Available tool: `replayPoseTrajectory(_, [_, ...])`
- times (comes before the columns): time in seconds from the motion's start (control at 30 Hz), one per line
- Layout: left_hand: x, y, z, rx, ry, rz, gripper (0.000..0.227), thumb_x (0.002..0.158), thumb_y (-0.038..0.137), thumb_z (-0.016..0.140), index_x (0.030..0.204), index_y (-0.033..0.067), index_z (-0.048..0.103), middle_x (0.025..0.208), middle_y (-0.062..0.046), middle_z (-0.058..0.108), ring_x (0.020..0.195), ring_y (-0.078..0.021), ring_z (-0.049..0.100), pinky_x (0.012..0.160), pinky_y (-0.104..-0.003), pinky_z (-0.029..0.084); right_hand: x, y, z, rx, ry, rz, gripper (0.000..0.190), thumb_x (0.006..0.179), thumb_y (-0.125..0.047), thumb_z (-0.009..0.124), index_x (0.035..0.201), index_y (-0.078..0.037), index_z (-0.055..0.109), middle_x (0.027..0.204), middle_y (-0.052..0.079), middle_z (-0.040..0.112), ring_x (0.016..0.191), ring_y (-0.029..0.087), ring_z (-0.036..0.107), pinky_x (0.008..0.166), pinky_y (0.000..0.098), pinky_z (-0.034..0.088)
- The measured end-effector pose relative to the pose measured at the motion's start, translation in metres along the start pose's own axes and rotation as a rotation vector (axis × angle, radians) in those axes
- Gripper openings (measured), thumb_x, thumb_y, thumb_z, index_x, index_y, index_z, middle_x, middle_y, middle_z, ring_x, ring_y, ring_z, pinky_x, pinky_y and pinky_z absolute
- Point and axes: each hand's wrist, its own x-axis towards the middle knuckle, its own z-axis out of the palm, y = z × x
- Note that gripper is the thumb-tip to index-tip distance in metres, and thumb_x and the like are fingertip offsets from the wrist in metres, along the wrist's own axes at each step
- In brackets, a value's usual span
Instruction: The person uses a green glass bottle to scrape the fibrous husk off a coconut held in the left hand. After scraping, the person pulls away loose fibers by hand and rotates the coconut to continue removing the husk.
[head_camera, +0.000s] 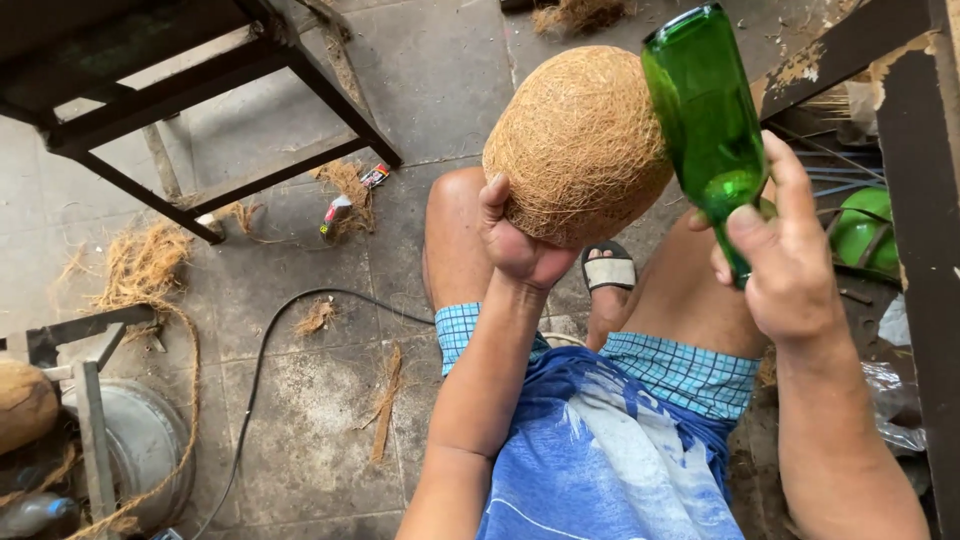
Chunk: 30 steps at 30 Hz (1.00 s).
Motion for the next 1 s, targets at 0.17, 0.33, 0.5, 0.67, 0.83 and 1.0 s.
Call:
replayPoseTrajectory(0.17, [-0.002, 0.000, -0.011, 0.024, -0.043, -0.019, 0.069, 0.085, 0.041, 0.066, 0.143, 0.0084, 0.046, 0.134, -0.023, 0.056, 0.120, -0.0438, 0.053, 0.096, -0.062, 0.048, -0.018, 0.061, -0.001, -0.598, 0.114, -0.568, 0.068, 0.094, 0.000, 0.072, 0.142, -0.007, 0.026, 0.126, 0.036, 0.052, 0.092, 0.043, 0.066, 0.074, 0.0451, 0.063])
replayPoseTrajectory(0.33, [-0.009, 0.005, -0.005, 0.106, -0.078, 0.037, 0.079, 0.083, 0.035, 0.068, 0.149, 0.0056, 0.037, 0.138, -0.025, 0.050, 0.122, -0.0447, 0.051, 0.094, -0.061, 0.050, -0.016, 0.028, -0.022, -0.191, 0.027, -0.168, 0.065, 0.084, -0.003, 0.067, 0.141, 0.007, 0.037, 0.122, 0.020, 0.052, 0.106, 0.030, 0.056, 0.094, 0.0338, 0.047])
replayPoseTrajectory(0.5, [0.001, 0.005, -0.006, 0.135, -0.161, -0.019, 0.075, 0.088, 0.038, 0.066, 0.149, 0.0052, 0.037, 0.138, -0.024, 0.052, 0.125, -0.0444, 0.050, 0.099, -0.061, 0.048, 0.016, 0.016, -0.047, 0.128, -0.087, -0.005, 0.070, 0.105, -0.038, 0.036, 0.155, 0.010, 0.025, 0.100, 0.027, 0.050, 0.078, 0.024, 0.052, 0.045, 0.0245, 0.036])
replayPoseTrajectory(0.67, [0.008, 0.009, -0.012, 0.105, -0.132, 0.024, 0.063, 0.090, 0.029, 0.063, 0.145, 0.0035, 0.044, 0.132, -0.023, 0.060, 0.120, -0.0419, 0.056, 0.100, -0.058, 0.047, 0.020, -0.009, -0.037, -0.077, -0.090, 0.035, 0.064, 0.108, -0.029, 0.036, 0.159, 0.007, 0.028, 0.087, 0.021, 0.053, 0.056, 0.020, 0.042, 0.047, 0.0271, 0.036])
replayPoseTrajectory(0.83, [0.008, 0.007, -0.010, 0.099, -0.100, 0.025, 0.062, 0.088, 0.029, 0.062, 0.143, 0.0032, 0.046, 0.130, -0.023, 0.061, 0.118, -0.0425, 0.057, 0.098, -0.059, 0.048, 0.010, -0.003, -0.035, -0.224, -0.089, -0.017, 0.060, 0.104, -0.020, 0.044, 0.156, 0.003, 0.024, 0.084, 0.023, 0.054, 0.055, 0.024, 0.048, 0.050, 0.0332, 0.044])
replayPoseTrajectory(1.0, [0.009, 0.007, -0.007, 0.101, -0.130, 0.002, 0.064, 0.088, 0.030, 0.064, 0.143, 0.0028, 0.046, 0.130, -0.024, 0.061, 0.119, -0.0422, 0.057, 0.099, -0.058, 0.048, 0.007, 0.039, -0.049, -0.633, -0.105, -0.523, 0.082, 0.097, -0.009, 0.077, 0.157, -0.019, 0.022, 0.115, 0.033, 0.062, 0.075, 0.031, 0.066, 0.061, 0.0408, 0.064])
